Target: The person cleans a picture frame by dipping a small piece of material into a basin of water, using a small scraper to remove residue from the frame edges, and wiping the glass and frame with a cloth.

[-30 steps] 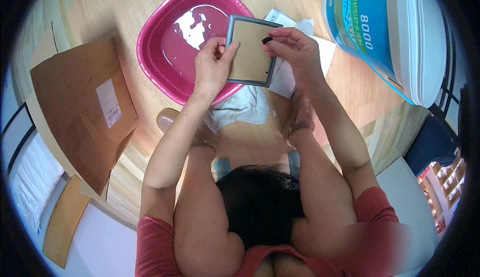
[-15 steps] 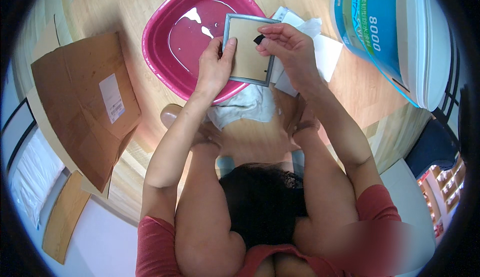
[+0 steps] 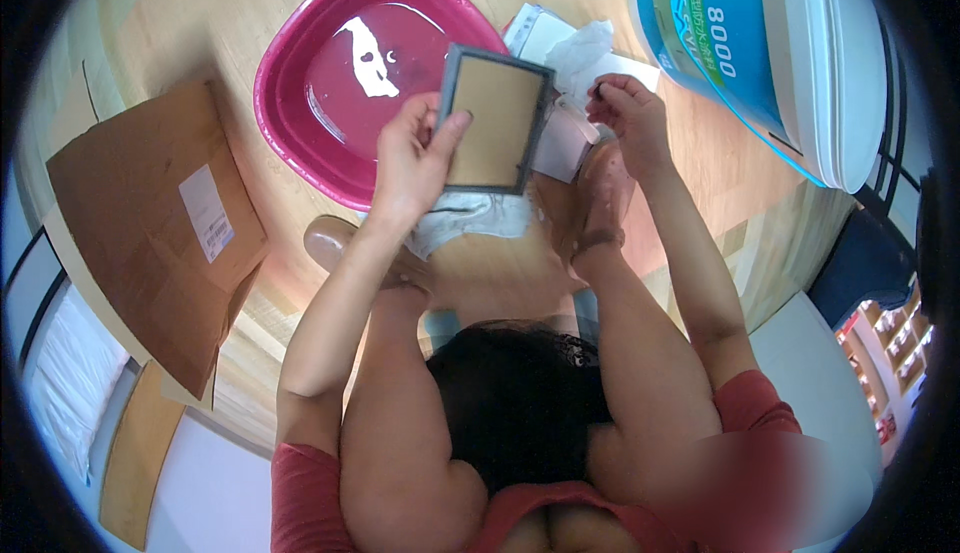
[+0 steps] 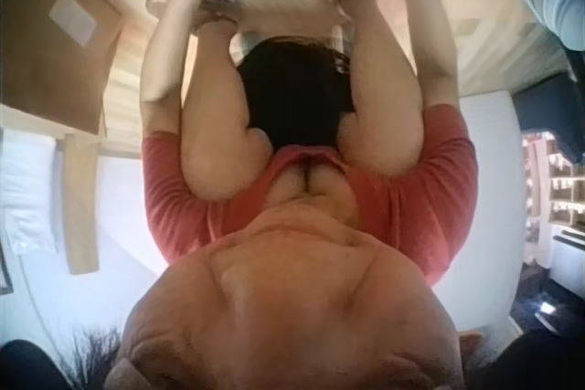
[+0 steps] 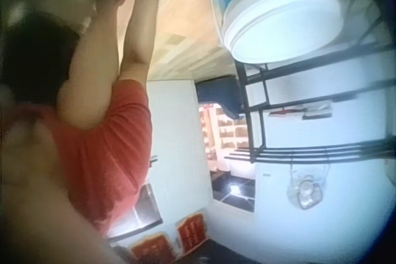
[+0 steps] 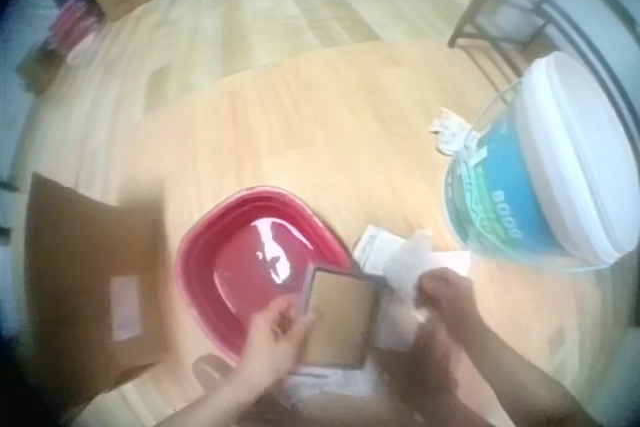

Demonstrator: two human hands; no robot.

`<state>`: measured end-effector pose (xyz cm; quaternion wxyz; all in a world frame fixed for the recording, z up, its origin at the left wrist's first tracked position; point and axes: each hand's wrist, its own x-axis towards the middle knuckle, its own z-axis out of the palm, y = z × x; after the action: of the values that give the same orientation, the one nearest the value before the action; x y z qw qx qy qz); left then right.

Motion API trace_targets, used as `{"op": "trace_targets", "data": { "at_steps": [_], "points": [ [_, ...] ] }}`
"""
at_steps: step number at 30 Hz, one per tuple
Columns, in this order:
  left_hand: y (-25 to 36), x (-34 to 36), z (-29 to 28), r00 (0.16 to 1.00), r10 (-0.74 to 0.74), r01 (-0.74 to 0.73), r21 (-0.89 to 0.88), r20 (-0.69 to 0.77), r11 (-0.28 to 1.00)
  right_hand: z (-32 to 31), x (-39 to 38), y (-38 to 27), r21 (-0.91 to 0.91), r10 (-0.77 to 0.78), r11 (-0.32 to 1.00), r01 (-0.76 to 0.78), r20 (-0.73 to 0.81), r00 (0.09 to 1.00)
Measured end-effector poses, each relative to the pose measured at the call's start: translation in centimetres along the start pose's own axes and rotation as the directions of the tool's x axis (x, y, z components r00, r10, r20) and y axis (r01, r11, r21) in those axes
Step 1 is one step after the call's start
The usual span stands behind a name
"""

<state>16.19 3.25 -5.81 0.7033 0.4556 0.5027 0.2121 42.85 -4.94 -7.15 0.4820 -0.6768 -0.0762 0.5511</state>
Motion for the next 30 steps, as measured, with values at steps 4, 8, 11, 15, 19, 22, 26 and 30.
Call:
{"op": "trace_targets", "data": {
  "at_steps": [4, 8, 11, 15, 19, 22, 26, 30],
  "points": [
    [-0.2, -2.7, 2.2, 0.971, -0.166, 0.089, 0.378, 0.175, 0.921, -1.9, 1.3, 3.0, -0.473, -0.027, 0.877, 0.083, 0.125, 0.992],
    [-3.2, -3.6, 4.7, 0.964, -0.028, -0.124, 0.539, 0.264, 0.833, -0.6, 2.0, 4.4, -0.853, -0.22, 0.409, 0.323, 0.251, 0.943],
    [-3.9, -3.7, 5.8, 0.965, -0.029, -0.129, 0.565, 0.262, 0.815, -0.1, 2.4, 4.7, -0.935, -0.202, 0.166, 0.315, 0.28, 0.939],
    [-4.4, -3.4, 6.3, 0.968, 0.003, -0.144, 0.547, 0.249, 0.825, -0.4, 2.4, 3.7, -0.951, -0.246, 0.087, 0.297, 0.268, 0.931],
    [-4.3, -2.6, 7.1, 0.985, 0.029, -0.112, 0.495, 0.171, 0.862, -1.9, 0.5, 0.0, -0.929, -0.311, 0.269, 0.255, 0.167, 0.936],
    [-5.0, -0.7, 8.4, 0.984, 0.126, -0.166, 0.392, 0.124, 0.905, -3.2, 0.1, -0.7, -0.741, -0.335, 0.602, 0.299, 0.105, 0.936],
    [-5.2, 1.4, 10.2, 0.965, 0.232, -0.26, 0.59, 0.126, 0.764, -2.3, -0.4, -1.9, -0.274, 0.004, 0.962, 0.003, 0.023, 1.0],
    [-5.2, 1.7, 11.1, 0.965, 0.227, -0.252, 0.709, 0.132, 0.658, -1.0, -0.7, -1.5, -0.088, 0.078, 0.993, -0.073, 0.053, 0.996]
  ]
}}
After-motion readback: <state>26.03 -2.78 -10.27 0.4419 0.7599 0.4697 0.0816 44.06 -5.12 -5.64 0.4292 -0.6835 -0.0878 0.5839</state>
